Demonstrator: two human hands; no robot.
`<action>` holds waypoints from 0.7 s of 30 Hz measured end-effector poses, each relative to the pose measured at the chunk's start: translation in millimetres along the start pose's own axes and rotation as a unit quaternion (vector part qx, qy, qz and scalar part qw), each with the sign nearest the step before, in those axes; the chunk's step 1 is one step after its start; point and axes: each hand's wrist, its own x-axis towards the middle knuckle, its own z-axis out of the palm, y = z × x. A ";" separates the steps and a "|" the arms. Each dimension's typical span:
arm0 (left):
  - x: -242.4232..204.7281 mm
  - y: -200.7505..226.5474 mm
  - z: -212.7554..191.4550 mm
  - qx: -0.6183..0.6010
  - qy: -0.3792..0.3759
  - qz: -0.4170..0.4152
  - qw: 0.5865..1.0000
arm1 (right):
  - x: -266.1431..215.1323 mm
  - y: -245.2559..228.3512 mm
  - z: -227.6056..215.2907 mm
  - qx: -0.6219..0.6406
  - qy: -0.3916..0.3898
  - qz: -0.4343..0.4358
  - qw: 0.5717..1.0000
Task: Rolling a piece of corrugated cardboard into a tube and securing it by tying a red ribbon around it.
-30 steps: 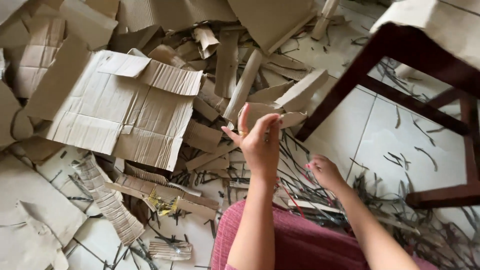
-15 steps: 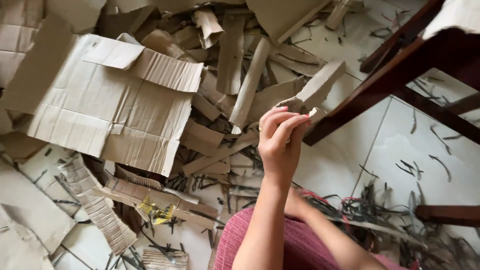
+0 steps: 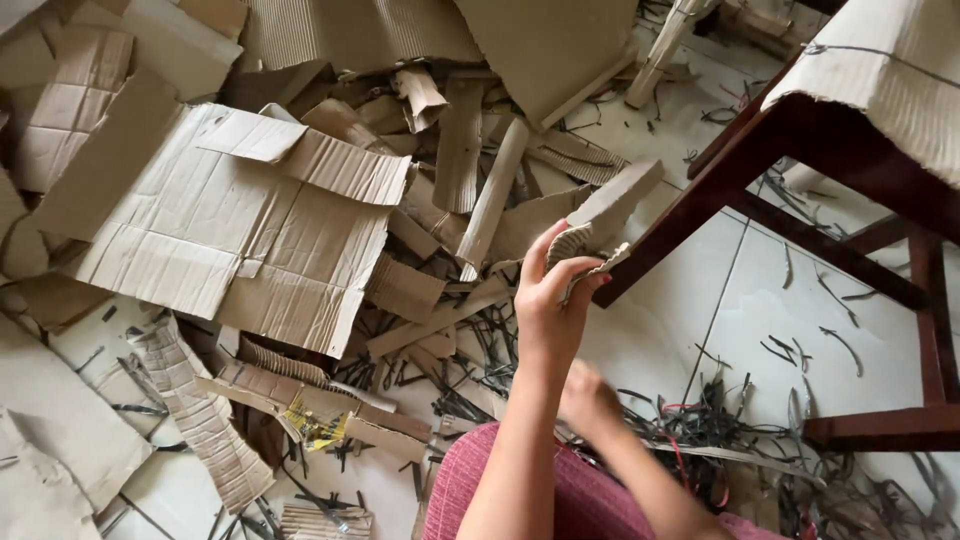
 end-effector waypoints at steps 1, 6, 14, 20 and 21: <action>1.4 -0.6 -0.6 -0.003 0.017 0.019 1.000 | 0.4 -3.9 4.7 0.019 0.016 0.012 1.000; 13.4 -2.8 -8.4 -0.019 0.023 0.030 0.999 | 38.1 -0.3 -10.0 0.140 0.019 0.040 0.989; 32.9 -30.6 3.1 -0.059 0.020 -0.003 0.998 | 39.1 3.6 -3.4 0.196 -0.055 0.137 0.969; 34.4 -47.3 13.8 -0.064 -0.072 -0.190 0.977 | 34.4 2.9 -6.5 0.224 -0.100 0.242 0.939; 35.1 -43.3 13.6 -0.072 -0.094 -0.237 0.964 | 31.3 0.6 -7.6 0.230 -0.107 0.265 0.930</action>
